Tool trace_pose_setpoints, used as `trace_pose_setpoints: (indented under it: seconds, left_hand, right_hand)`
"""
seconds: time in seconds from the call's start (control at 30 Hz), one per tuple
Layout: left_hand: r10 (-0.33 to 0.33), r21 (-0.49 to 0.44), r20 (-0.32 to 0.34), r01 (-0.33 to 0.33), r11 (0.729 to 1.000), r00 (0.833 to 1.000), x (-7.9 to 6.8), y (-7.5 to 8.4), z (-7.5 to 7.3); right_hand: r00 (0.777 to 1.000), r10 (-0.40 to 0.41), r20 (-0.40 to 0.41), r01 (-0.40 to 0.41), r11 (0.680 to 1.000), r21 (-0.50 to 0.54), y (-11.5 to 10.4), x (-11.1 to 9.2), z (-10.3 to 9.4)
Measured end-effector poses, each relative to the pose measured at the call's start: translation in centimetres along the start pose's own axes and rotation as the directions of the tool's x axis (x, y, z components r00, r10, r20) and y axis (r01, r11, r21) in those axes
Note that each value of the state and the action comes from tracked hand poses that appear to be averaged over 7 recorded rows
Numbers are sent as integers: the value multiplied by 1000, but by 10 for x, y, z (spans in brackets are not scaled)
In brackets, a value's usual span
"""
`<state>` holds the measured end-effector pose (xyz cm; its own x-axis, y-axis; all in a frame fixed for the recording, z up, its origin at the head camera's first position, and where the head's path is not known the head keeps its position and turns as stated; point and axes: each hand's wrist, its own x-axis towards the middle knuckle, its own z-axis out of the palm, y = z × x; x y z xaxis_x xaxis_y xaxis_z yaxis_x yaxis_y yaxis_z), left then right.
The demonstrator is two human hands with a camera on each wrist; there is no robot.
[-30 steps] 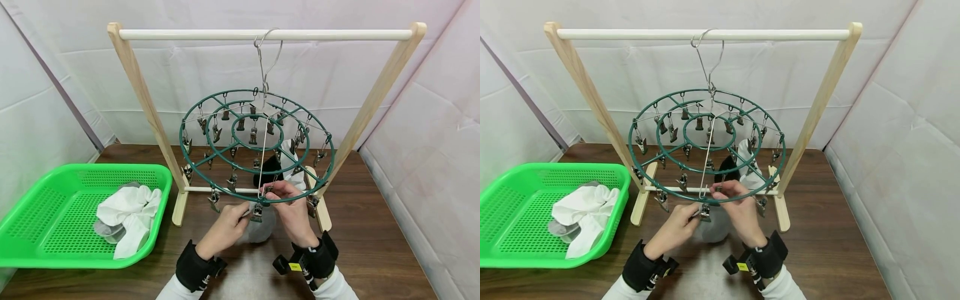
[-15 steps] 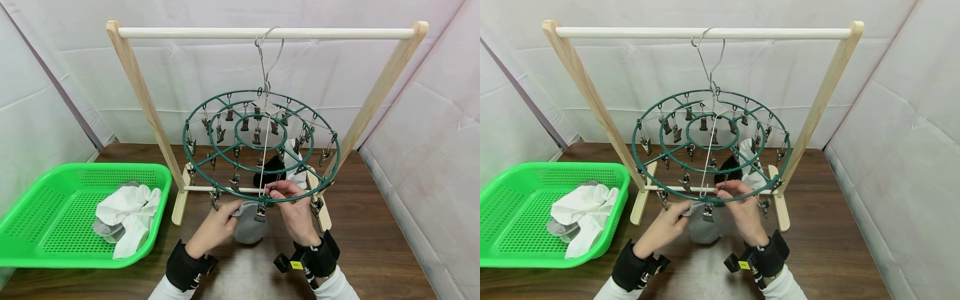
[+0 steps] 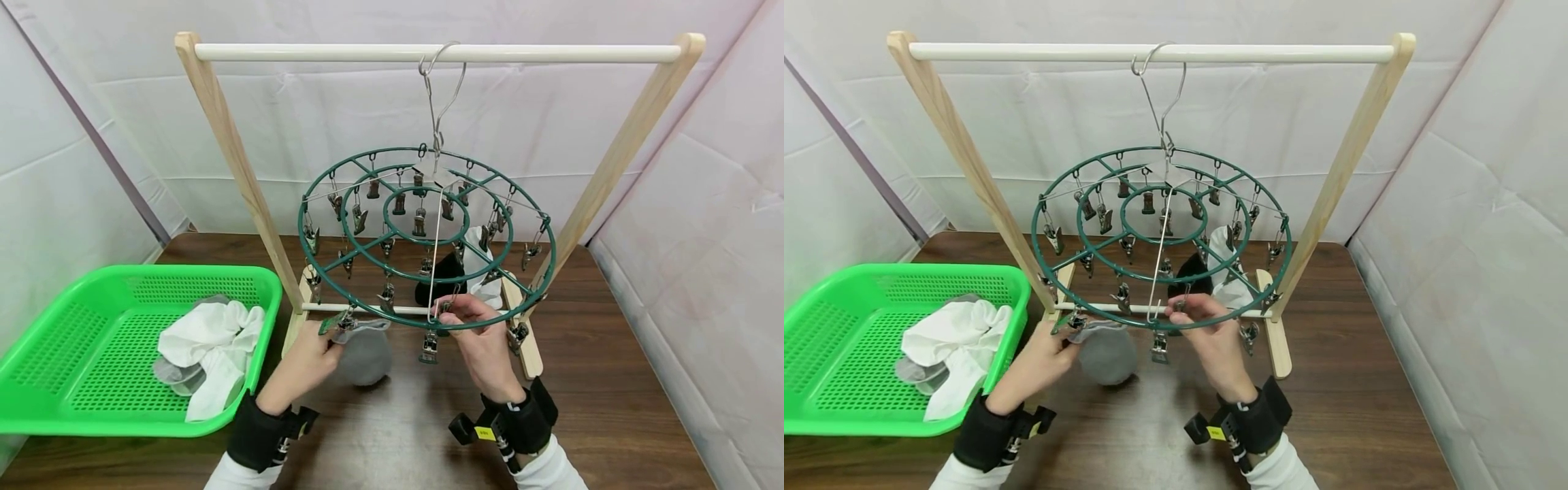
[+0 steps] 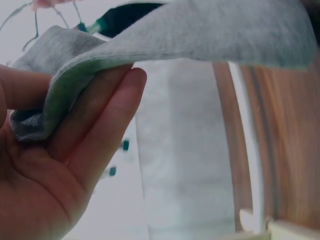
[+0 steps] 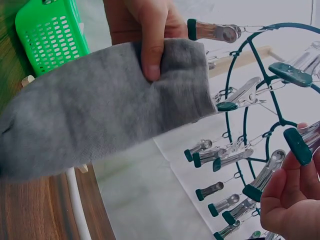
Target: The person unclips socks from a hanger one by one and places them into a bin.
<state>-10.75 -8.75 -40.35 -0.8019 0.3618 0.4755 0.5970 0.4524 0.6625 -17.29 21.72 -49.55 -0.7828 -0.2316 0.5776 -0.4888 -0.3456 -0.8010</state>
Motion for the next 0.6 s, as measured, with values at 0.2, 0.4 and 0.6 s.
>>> trace_pose_setpoints:
  seconds: [0.2, 0.4, 0.6]
  left_hand:
    - [32, 76, -109, -24, 997, 994, -2, -7, -24]
    - [16, 70, -165, -5, 998, 986, -6, -5, -49]
    - [-4, 135, -219, 34, 990, 976, -10, -6, -70]
  right_hand:
    - [999, -12, 35, 12, 1000, 0, -45, 12, 32]
    - [1000, 13, -3, -13, 1000, 26, -7, 2, 5]
    - [999, 42, -23, -41, 999, 26, 7, -3, -5]
